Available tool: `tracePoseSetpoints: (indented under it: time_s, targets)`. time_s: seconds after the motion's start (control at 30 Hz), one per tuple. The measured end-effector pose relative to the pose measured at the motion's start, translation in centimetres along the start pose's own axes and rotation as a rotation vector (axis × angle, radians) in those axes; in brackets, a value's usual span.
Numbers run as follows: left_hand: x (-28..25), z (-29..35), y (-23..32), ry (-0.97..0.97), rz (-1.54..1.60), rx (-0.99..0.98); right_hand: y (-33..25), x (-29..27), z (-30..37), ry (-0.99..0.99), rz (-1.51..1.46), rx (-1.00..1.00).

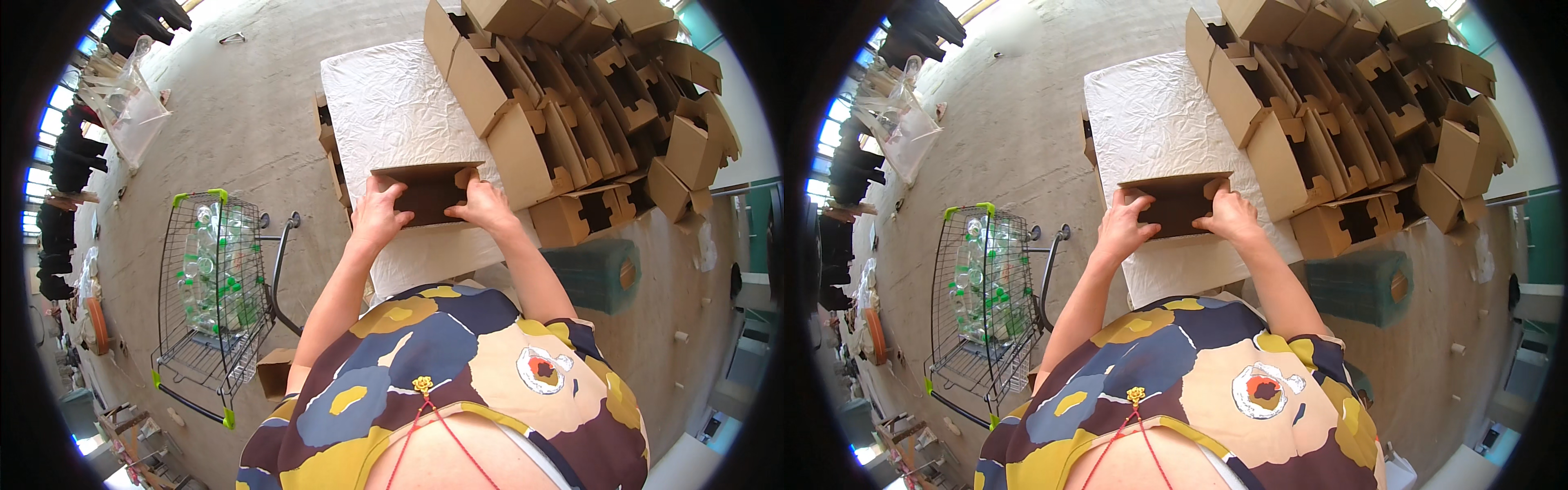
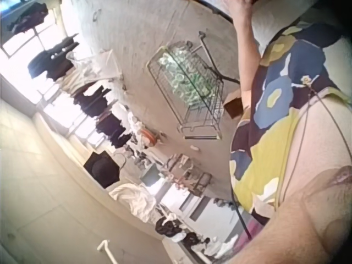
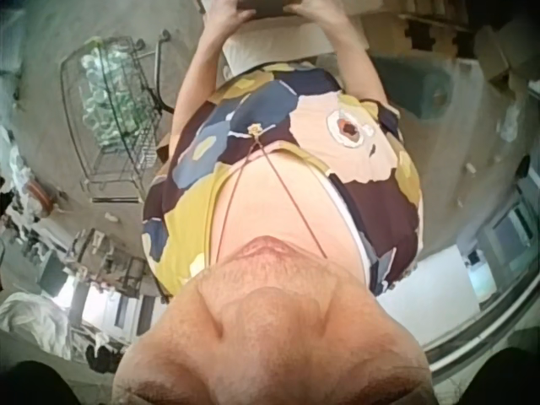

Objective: The person picks up plastic bottles from a shopping cart and places them into cardboard box inserts on a table, then moves the boxes to a stack.

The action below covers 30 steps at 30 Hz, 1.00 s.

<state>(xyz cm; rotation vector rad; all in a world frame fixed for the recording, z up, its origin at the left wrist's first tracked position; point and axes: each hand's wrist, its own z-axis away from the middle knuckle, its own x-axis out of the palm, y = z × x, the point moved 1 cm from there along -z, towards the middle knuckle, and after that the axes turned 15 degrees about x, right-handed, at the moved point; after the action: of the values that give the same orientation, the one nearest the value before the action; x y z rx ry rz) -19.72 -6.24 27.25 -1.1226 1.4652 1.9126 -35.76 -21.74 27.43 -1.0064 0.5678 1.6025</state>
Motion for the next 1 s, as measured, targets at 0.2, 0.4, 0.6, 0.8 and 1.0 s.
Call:
tracePoseSetpoints:
  time_s: [0.2, 0.4, 0.6, 0.8, 1.0]
  targets:
    - [-0.7, -0.6, 1.5, 0.02, -0.085, -0.065, -0.4, 0.7, -0.6, 0.052, 0.056, -0.005]
    - [0.1, 0.1, -3.2, 0.399, 0.189, 0.057, 5.8, 2.8, -4.8, 0.172, -0.314, -0.191]
    - [1.1, 0.7, -4.0, 0.429, 0.225, 0.017, 6.2, 4.1, -5.3, 0.22, -0.367, -0.215]
    - [1.2, 2.4, -4.0, 0.489, 0.424, 0.037, 6.6, 1.4, -3.5, 0.099, -0.542, -0.295]
    - [3.2, 7.1, -7.8, 0.642, 0.422, -0.173, 1.6, -2.8, 1.3, 0.297, -0.61, -0.525]
